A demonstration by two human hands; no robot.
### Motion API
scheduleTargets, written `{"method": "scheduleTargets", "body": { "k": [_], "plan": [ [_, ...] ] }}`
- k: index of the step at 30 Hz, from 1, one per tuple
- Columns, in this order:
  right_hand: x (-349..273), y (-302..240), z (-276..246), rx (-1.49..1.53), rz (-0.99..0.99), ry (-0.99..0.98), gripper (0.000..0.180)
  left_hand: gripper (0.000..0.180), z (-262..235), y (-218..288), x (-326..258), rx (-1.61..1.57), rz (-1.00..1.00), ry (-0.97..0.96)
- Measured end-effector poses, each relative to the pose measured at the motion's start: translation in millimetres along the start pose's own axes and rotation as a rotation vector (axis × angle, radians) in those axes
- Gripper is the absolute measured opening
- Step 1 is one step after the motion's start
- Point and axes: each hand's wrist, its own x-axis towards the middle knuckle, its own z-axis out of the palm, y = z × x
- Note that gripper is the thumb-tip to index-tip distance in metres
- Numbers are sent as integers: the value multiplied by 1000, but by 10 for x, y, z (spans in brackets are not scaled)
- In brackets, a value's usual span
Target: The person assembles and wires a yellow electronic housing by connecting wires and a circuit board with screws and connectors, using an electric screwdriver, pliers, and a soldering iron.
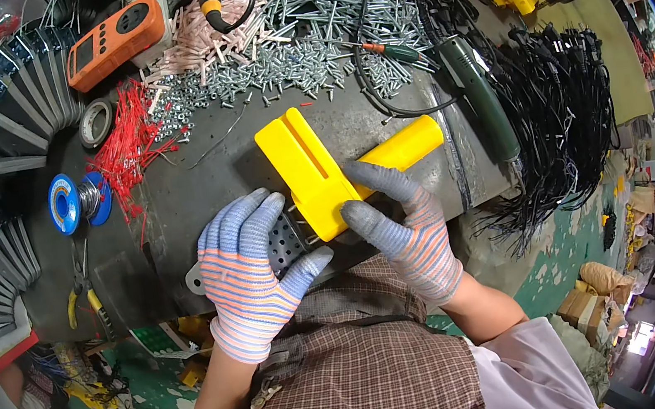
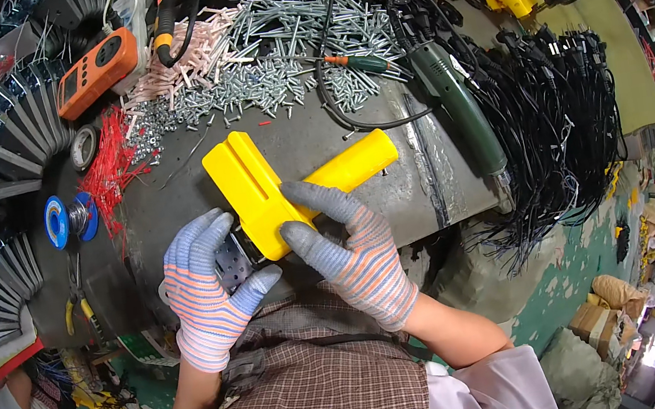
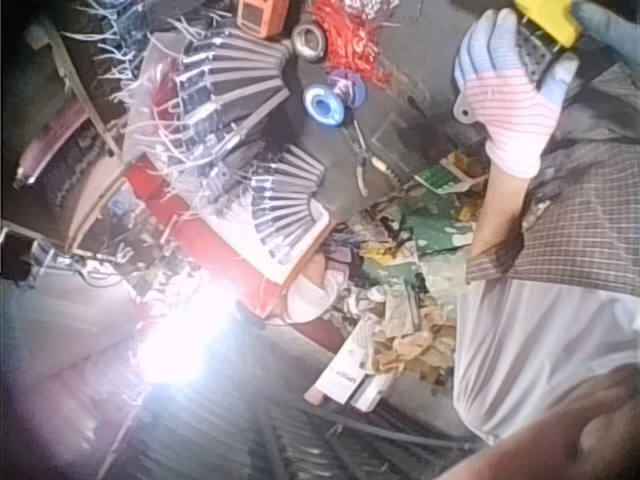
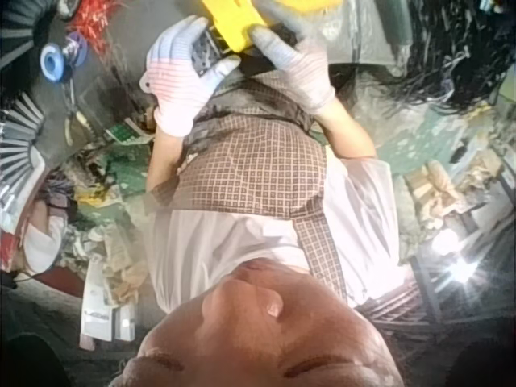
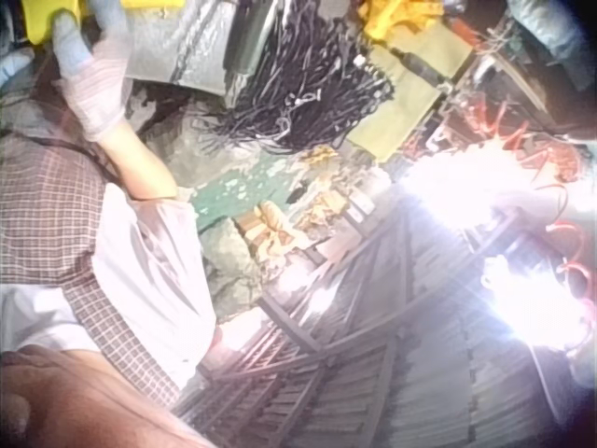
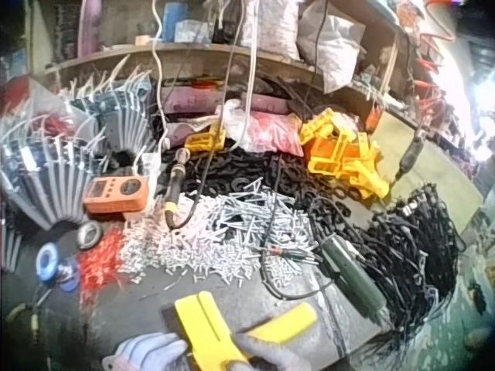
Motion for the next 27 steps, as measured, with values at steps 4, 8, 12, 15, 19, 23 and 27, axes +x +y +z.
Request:
{"method": "scheduleTargets", "body": {
  "k": [4,8,12,15,19,23,27],
  "plan": [
    [-20,20,10,27,58,10,41,70,5,-9,-5,-9,-1,2],
    [-23,45,59,72,98,-19,42,71,18,-40,-30,8,23,13],
    [-198,235,117,-32,-123,-65,56,69,71,-56,-26,15,96,44],
    [-281,390,115,-133,-166,-101,76,68,128,-48,11,-3,157,65],
    [-274,279,42,-189,-172,-144,89,69,207,-11,61,6,189,78],
    [-220,359,-31,-279,-297,-184,93,69,209,43,144,94,217,71],
    [-237,154,-280,-151,-187,-328,86,70,202,56,173,101,276,78]
  ]
}}
